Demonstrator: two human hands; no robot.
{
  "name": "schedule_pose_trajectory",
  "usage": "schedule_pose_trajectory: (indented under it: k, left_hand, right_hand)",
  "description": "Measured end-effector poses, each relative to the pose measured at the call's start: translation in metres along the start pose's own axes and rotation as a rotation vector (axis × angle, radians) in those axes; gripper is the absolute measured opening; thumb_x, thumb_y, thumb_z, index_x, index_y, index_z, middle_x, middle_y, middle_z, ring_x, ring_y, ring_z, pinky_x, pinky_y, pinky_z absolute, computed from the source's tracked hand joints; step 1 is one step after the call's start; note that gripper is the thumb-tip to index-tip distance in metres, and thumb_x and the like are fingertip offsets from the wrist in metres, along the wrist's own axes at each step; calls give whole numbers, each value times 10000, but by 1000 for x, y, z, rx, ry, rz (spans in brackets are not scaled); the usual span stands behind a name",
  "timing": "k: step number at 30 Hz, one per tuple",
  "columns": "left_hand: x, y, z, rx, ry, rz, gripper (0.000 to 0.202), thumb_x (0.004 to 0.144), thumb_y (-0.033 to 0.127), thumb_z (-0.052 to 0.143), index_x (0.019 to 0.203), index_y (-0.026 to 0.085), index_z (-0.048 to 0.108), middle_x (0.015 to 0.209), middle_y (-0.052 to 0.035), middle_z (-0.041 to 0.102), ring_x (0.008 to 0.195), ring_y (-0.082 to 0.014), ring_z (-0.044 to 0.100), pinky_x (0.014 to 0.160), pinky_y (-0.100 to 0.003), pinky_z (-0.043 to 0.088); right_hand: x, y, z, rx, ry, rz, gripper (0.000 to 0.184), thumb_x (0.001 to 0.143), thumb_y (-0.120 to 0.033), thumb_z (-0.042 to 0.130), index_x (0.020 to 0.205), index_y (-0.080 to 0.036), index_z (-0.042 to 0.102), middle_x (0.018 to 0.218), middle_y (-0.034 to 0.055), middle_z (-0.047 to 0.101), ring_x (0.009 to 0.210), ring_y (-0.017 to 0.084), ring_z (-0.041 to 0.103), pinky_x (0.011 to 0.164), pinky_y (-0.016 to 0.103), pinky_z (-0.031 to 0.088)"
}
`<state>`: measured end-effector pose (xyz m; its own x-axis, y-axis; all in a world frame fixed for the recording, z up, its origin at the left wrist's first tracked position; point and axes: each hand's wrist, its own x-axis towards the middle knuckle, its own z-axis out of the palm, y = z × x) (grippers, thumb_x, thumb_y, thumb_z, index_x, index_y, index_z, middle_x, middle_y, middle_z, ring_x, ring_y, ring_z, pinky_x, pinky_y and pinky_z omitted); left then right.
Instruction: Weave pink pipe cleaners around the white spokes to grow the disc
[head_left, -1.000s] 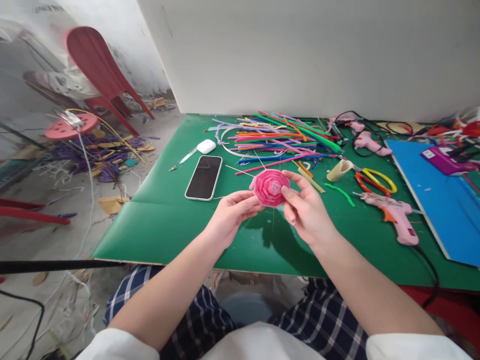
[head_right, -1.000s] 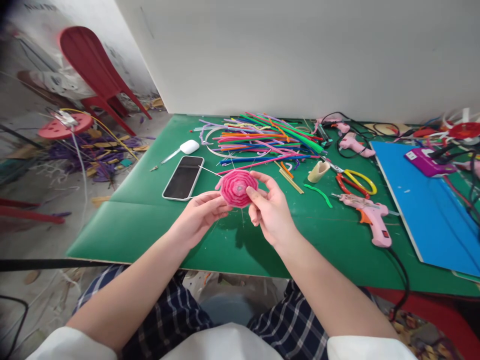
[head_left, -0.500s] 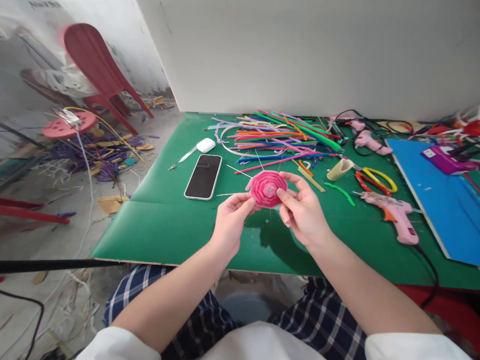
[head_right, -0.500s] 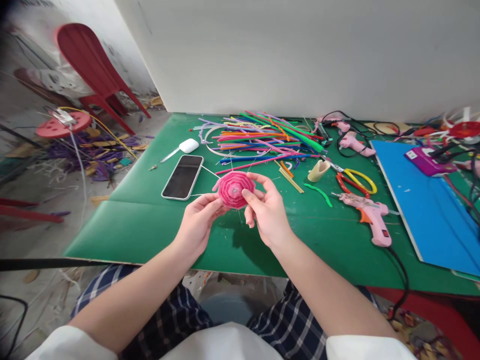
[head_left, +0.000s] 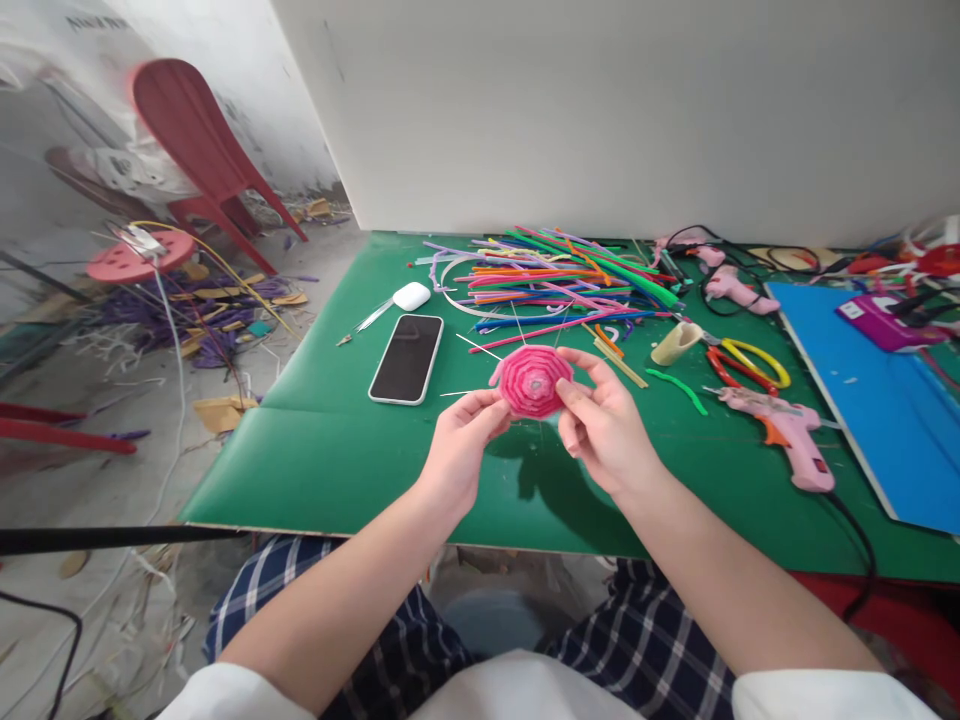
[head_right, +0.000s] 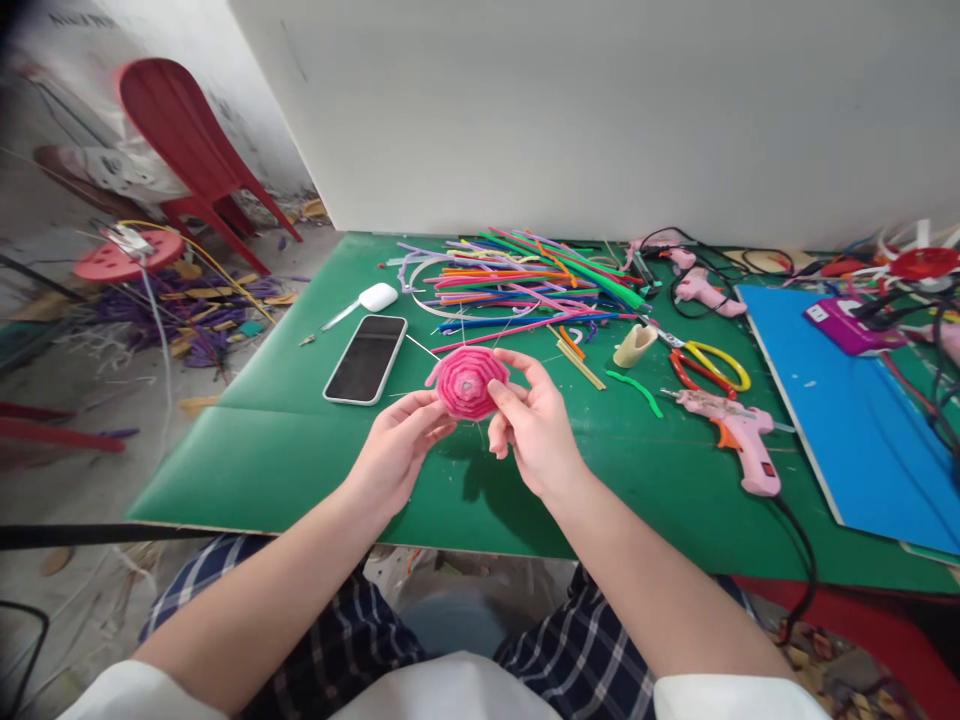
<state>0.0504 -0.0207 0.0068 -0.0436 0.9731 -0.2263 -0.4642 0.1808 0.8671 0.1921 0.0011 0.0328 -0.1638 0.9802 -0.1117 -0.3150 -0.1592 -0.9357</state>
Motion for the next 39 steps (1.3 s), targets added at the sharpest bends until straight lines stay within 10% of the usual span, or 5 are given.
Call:
schedule_pose_trajectory:
  k: [10, 20, 25, 39]
  left_hand:
    - [2, 11, -5, 77, -104, 18, 196, 699, 306, 694, 817, 149, 691, 833, -54, 697, 798, -170, 628, 819, -311, 452]
    - [3, 30, -15, 373, -162, 161, 188, 674, 319, 706, 786, 168, 694, 775, -32, 687, 713, -157, 608, 685, -259, 460]
    - [-1, 37, -14, 469, -226, 164, 148, 691, 312, 687, 776, 196, 721, 795, -39, 709, 740, -190, 625, 709, -276, 467]
    - [-7, 44, -14, 766, -290, 412, 140, 697, 313, 687, 800, 231, 735, 802, -51, 690, 893, -246, 594, 898, -350, 394]
  right_hand:
    - [-1, -10, -5, -199, -73, 108, 367, 795, -350, 563, 1135, -256, 462, 593, -63, 555, 314, 81, 510, 272, 165, 385]
    - [3, -28, -24, -425, -12, -147, 337, 752, -331, 633, 1053, -224, 528, 993, 44, 631, 466, 81, 596, 329, 171, 450]
    - [-2, -26, -16, -277, -201, 8, 460, 729, -291, 672, 1143, -256, 475, 698, -48, 601, 379, 89, 573, 305, 164, 440]
    - [-14, -26, -9, -199, -180, -38, 348, 713, -205, 698, 1039, -267, 594, 519, -101, 503, 245, 33, 453, 229, 106, 309]
